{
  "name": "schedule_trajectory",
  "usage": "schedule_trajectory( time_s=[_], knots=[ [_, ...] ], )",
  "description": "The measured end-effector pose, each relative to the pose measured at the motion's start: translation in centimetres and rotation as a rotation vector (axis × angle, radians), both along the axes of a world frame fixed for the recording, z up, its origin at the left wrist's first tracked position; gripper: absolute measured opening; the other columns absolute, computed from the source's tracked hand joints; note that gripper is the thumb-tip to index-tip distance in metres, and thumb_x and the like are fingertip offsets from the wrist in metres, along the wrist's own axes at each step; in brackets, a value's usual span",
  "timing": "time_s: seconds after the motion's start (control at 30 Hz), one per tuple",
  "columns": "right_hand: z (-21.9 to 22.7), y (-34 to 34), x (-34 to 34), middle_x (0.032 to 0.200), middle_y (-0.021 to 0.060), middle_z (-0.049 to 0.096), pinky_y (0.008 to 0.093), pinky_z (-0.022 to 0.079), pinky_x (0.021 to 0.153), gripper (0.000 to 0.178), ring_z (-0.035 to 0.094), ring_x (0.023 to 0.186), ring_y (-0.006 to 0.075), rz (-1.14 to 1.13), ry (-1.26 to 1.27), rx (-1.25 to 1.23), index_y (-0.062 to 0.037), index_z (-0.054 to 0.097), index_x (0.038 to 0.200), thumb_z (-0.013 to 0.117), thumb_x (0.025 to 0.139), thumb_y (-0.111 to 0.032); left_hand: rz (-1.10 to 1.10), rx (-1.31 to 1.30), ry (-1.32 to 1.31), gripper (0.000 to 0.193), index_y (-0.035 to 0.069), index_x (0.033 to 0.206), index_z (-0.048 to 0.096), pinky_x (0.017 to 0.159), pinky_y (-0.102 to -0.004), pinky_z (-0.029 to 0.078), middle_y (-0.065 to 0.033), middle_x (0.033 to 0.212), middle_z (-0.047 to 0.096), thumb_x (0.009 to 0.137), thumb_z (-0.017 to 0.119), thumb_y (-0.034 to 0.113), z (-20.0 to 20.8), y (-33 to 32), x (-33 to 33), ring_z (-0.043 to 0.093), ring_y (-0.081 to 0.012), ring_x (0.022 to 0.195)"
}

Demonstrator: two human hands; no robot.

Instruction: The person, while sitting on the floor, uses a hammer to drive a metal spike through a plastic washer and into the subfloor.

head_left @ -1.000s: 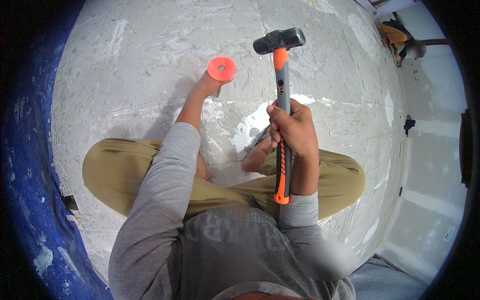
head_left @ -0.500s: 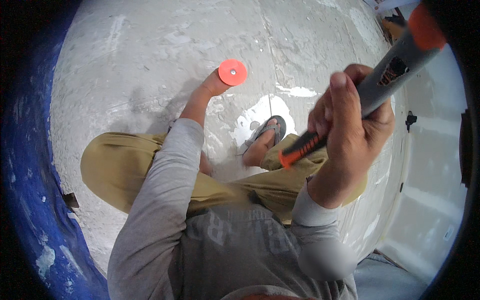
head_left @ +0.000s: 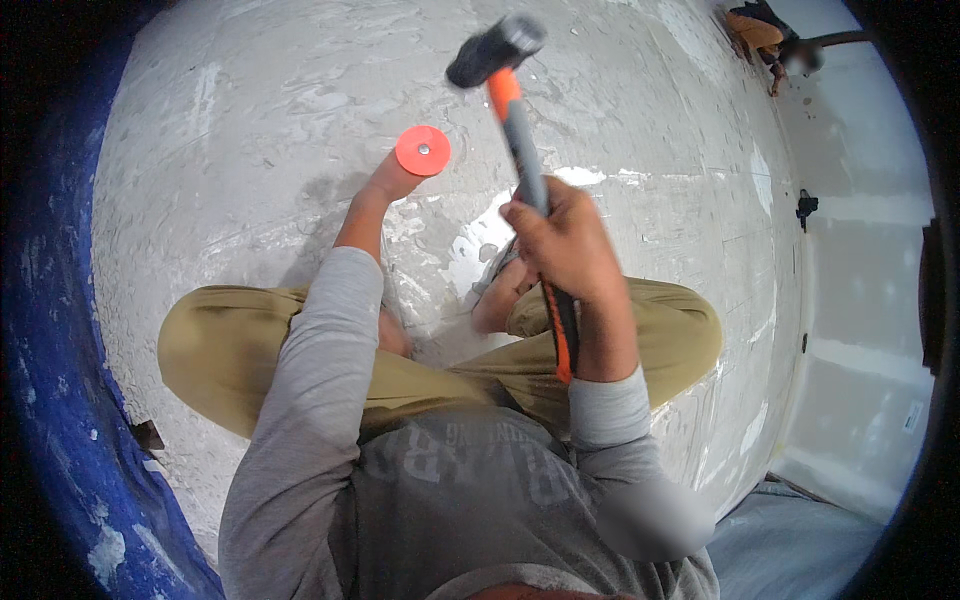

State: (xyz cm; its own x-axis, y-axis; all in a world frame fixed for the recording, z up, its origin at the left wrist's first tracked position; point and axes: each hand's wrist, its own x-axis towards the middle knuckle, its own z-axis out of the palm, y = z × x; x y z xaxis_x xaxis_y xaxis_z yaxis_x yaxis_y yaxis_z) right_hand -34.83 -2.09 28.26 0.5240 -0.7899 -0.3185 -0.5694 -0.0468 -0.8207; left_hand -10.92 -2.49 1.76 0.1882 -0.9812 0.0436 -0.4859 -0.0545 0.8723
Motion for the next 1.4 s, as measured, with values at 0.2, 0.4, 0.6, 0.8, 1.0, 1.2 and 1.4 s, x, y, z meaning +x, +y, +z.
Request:
schedule_trajectory(
  time_s=[0.2,0.4,0.6,0.8,1.0,1.2,1.4],
  knots=[
    [5.1,-0.1,-0.5,0.058,0.0023,0.053,0.0256,0.04,0.043,0.017,0.051,0.048,0.0082,-0.101,-0.251,-0.054,0.0013,0.057,0.083,0.064,0.084,-0.014,0.191,-0.052,0.15,0.047,0.004,0.121,0.056,0.095,-0.0334,0.044,-0.0083,0.117,0.062,0.082,0.073,0.025,1.9,0.4,1.5,0.057,-0.0192,0.109],
    [3.6,0.0,-0.6,0.061,0.002,0.053,0.0256,0.04,0.045,0.018,0.05,0.05,0.0085,-0.066,-0.21,-0.012,0.0013,0.057,0.085,0.065,0.084,-0.015,0.22,-0.129,0.247,0.043,0.002,0.115,0.058,0.093,-0.0327,0.045,-0.0079,0.112,0.063,0.081,0.075,0.023,3.2,0.1,0.9,0.058,-0.0184,0.106],
    [3.1,0.4,0.1,0.061,0.0023,0.054,0.0264,0.041,0.047,0.018,0.05,0.052,0.0089,-0.011,-0.177,0.044,0.0011,0.056,0.085,0.064,0.084,-0.015,0.15,-0.145,0.133,0.044,0.003,0.117,0.058,0.096,-0.0334,0.043,-0.0083,0.116,0.062,0.079,0.076,0.019,0.9,-0.6,0.2,0.056,-0.0192,0.11],
    [3.3,0.8,0.7,0.062,0.0021,0.054,0.0261,0.041,0.048,0.018,0.051,0.053,0.0087,0.02,-0.148,0.012,0.0015,0.057,0.086,0.065,0.085,-0.015,0.17,-0.096,0.067,0.045,0.004,0.119,0.058,0.097,-0.034,0.043,-0.0086,0.119,0.061,0.08,0.075,0.018,0.8,0.1,0.8,0.057,-0.0203,0.112],
    [6.5,1.9,1.0,0.064,0.0012,0.056,0.0235,0.041,0.048,0.015,0.052,0.053,0.0073,-0.072,-0.283,0.103,0.0017,0.057,0.086,0.065,0.086,-0.011,0.175,-0.091,0.112,0.05,0.005,0.121,0.057,0.096,-0.0355,0.044,-0.0108,0.12,0.061,0.078,0.077,0.023,0.1,0.1,0.7,0.057,-0.023,0.113],
    [7.0,2.6,0.6,0.062,-0.0002,0.054,0.0216,0.038,0.044,0.012,0.05,0.049,0.0057,-0.141,-0.44,-0.114,0.001,0.057,0.088,0.065,0.087,-0.008,0.156,-0.003,0.086,0.051,0.006,0.121,0.057,0.096,-0.0353,0.044,-0.0108,0.121,0.061,0.079,0.076,0.028,1.0,-0.1,-0.1,0.056,-0.0234,0.114],
    [-6.9,1.1,0.0,0.079,0.0176,0.064,0.044,0.05,0.069,0.017,0.065,0.077,0.035,0.045,0.035,-0.222,-0.0023,0.058,0.09,0.061,0.085,-0.018,0.007,0.073,0.094,0.047,0.007,0.122,0.056,0.098,-0.0344,0.043,-0.0076,0.122,0.06,0.082,0.073,0.026,2.2,-1.2,-0.6,0.056,-0.0201,0.114]
  ],
)
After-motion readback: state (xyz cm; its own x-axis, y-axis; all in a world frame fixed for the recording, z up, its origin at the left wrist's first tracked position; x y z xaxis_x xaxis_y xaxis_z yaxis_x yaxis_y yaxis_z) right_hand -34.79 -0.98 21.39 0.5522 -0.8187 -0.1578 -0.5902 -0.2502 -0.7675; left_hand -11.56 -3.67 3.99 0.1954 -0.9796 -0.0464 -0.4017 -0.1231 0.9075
